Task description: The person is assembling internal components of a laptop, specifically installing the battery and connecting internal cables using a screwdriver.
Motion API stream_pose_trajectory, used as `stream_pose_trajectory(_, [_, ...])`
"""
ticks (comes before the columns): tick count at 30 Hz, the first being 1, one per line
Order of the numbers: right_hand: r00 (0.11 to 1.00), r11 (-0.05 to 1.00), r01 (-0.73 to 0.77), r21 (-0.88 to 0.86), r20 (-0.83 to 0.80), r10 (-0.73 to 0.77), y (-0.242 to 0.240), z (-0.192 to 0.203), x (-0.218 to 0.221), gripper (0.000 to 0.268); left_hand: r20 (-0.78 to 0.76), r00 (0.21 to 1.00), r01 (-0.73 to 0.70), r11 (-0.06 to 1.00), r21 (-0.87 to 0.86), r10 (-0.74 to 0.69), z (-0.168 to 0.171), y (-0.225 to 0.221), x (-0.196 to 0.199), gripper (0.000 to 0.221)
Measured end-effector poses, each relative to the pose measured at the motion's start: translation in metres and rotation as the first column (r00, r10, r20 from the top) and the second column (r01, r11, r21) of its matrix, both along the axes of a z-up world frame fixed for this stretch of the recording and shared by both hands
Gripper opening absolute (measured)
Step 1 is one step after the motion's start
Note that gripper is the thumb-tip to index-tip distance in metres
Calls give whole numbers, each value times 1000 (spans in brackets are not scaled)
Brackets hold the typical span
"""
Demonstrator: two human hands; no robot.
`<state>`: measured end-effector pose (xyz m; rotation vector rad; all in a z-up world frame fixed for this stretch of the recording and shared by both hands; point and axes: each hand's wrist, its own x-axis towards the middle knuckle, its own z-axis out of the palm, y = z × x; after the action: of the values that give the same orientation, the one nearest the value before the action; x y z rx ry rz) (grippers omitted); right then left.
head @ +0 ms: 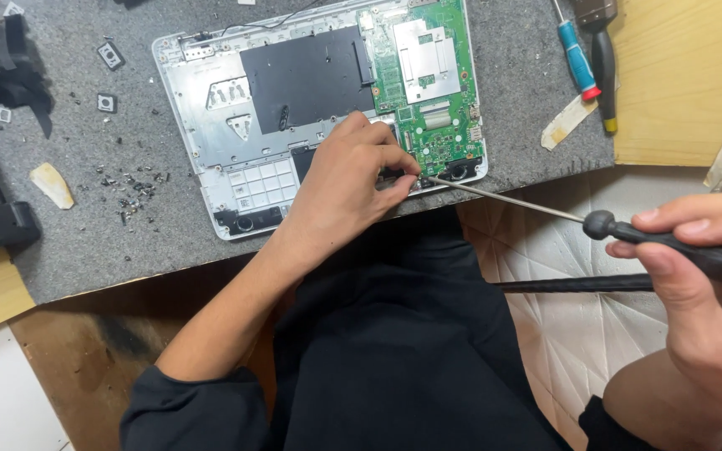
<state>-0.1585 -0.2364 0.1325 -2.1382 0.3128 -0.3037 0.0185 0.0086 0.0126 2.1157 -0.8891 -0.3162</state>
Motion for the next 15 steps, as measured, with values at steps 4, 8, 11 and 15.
stream_pose_trajectory(4, [995,992,-96,-85,14,97,12,8,18,18,62,998,-8,1000,-28,9,0,1,-2,9])
stream_pose_trajectory(8, [997,994,-68,-90,20,70,16,8,23,18,83,997,-4,1000,-18,6,-1,1,-3,10])
stream_pose_trajectory(11, [992,985,-127,-115,-25,125,10,11,28,21,103,995,10,1000,-23,-7,-1,2,-3,10])
stream_pose_trajectory(15, [987,971,-151,-188,-91,136,8,19,42,31,66,998,17,999,-38,-15,1,3,2,9])
